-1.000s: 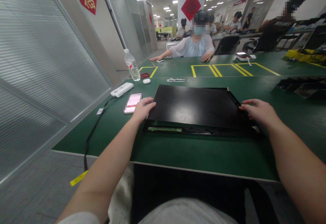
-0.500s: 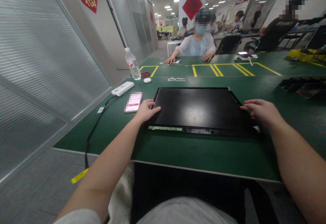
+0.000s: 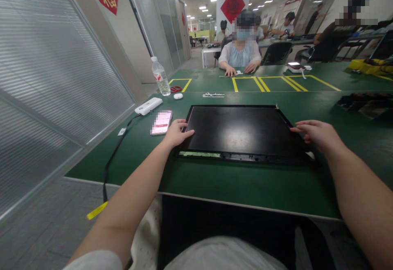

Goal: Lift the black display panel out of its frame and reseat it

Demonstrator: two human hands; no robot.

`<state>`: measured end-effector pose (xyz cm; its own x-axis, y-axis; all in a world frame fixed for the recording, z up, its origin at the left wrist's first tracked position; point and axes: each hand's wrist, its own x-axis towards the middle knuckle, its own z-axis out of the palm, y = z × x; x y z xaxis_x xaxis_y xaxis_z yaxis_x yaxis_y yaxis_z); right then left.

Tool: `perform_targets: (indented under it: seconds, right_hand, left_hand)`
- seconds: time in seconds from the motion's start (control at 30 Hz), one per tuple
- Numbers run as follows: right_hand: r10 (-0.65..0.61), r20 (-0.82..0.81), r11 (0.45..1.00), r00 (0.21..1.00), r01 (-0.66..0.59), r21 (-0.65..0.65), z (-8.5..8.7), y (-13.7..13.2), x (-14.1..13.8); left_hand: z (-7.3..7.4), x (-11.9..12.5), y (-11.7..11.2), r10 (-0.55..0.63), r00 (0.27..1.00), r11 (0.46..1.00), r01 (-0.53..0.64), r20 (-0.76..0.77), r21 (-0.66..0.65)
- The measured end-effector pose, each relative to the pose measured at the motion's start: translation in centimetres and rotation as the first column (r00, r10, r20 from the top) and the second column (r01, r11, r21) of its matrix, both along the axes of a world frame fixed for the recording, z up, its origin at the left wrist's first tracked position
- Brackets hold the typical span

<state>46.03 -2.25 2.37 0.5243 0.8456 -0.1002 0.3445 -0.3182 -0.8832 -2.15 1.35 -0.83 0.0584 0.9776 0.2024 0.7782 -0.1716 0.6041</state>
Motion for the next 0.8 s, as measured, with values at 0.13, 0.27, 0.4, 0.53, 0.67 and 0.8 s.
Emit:
perform_targets:
  seconds: [0.13, 0.27, 0.4, 0.53, 0.67, 0.8]
  right_hand:
    - [-0.007, 0.003, 1.0, 1.0, 0.007, -0.007, 0.0, 0.0, -0.03]
    - [-0.011, 0.028, 1.0, 1.0, 0.012, -0.023, 0.13, -0.02, -0.16]
    - [-0.01, 0.027, 1.0, 1.0, 0.01, -0.016, 0.05, 0.02, -0.13]
    - [-0.008, 0.023, 1.0, 1.0, 0.008, -0.01, -0.09, 0.05, -0.05]
    - [-0.005, 0.027, 1.0, 1.0, 0.005, -0.012, -0.22, 0.11, 0.09]
    - [0.0, 0.022, 1.0, 1.0, 0.0, 0.001, -0.35, 0.17, 0.17]
  left_hand:
    - [0.09, 0.0, -0.02, -0.001, 1.0, 1.0, 0.001, -0.001, -0.011]
    - [0.15, 0.01, -0.02, -0.001, 1.0, 1.0, 0.001, -0.003, -0.012]
    - [0.18, 0.04, -0.07, 0.002, 1.0, 1.0, -0.002, -0.008, -0.008]
    - [0.14, 0.05, -0.08, 0.0, 1.0, 1.0, 0.0, -0.016, 0.003]
    - [-0.01, -0.02, 0.01, -0.006, 1.0, 1.0, 0.006, -0.019, 0.013]
    - [-0.12, -0.13, 0.13, -0.007, 1.0, 1.0, 0.007, -0.017, 0.007]
